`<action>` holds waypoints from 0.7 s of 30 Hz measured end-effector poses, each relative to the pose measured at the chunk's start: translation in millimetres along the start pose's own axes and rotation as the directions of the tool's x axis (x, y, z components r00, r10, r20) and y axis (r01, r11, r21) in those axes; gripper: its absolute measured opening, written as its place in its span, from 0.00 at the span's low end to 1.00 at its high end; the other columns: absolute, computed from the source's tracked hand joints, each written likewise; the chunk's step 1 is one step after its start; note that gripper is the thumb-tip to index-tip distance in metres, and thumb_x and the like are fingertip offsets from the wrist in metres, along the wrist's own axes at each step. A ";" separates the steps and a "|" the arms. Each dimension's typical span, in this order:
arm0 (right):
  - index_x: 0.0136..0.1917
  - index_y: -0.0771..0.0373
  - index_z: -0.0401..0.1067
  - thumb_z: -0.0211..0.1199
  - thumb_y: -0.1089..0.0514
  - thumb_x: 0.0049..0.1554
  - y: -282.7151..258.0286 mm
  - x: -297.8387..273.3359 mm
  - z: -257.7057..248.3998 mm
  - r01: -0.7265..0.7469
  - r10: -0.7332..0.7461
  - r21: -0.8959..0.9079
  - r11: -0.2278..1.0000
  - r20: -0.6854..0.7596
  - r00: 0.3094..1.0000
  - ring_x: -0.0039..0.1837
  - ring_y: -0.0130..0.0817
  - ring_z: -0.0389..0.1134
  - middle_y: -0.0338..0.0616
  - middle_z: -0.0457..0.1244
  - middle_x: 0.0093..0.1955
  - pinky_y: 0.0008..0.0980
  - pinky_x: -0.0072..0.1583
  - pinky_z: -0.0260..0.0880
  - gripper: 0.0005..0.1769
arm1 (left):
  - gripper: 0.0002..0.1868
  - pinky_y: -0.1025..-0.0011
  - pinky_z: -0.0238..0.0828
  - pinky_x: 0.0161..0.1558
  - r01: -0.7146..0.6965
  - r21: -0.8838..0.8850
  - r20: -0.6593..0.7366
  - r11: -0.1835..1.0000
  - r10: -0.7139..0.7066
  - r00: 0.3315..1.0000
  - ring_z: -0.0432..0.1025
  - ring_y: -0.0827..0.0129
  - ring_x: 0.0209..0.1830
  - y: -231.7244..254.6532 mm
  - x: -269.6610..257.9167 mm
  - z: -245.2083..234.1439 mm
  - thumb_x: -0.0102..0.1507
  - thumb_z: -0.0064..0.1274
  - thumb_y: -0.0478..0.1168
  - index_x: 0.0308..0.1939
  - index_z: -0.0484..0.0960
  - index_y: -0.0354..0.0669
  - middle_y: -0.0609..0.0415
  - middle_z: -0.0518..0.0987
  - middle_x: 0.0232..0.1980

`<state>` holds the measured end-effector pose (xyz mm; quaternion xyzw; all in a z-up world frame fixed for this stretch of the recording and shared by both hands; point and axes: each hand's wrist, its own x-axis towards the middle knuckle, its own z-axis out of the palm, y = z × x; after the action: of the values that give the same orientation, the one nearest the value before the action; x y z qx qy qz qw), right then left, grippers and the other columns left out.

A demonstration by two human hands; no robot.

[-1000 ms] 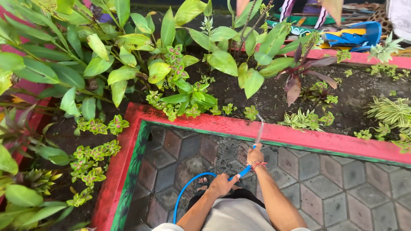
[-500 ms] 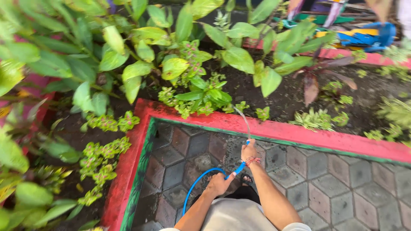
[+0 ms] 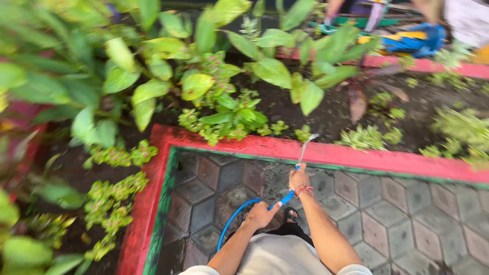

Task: Watering various green plants in a raised garden bed using a hose.

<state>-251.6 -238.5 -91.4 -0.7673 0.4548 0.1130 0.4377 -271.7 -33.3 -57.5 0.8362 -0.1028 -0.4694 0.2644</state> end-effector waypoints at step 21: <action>0.60 0.56 0.50 0.39 0.59 0.63 -1.7 -0.9 -28.4 0.015 -0.010 0.064 0.998 -0.072 0.997 0.27 0.49 0.66 0.56 0.64 0.32 0.46 0.30 0.74 0.11 | 0.39 0.57 0.52 0.29 -0.066 -0.006 0.004 0.998 0.066 0.998 0.58 0.60 0.21 21.5 0.1 -1.8 0.66 0.40 0.76 0.18 0.55 0.49 0.57 0.62 0.20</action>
<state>-257.1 -259.6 -73.2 -0.7592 0.4688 0.0678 0.4464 -268.5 -50.7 -45.2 0.8307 -0.1294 -0.4623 0.2818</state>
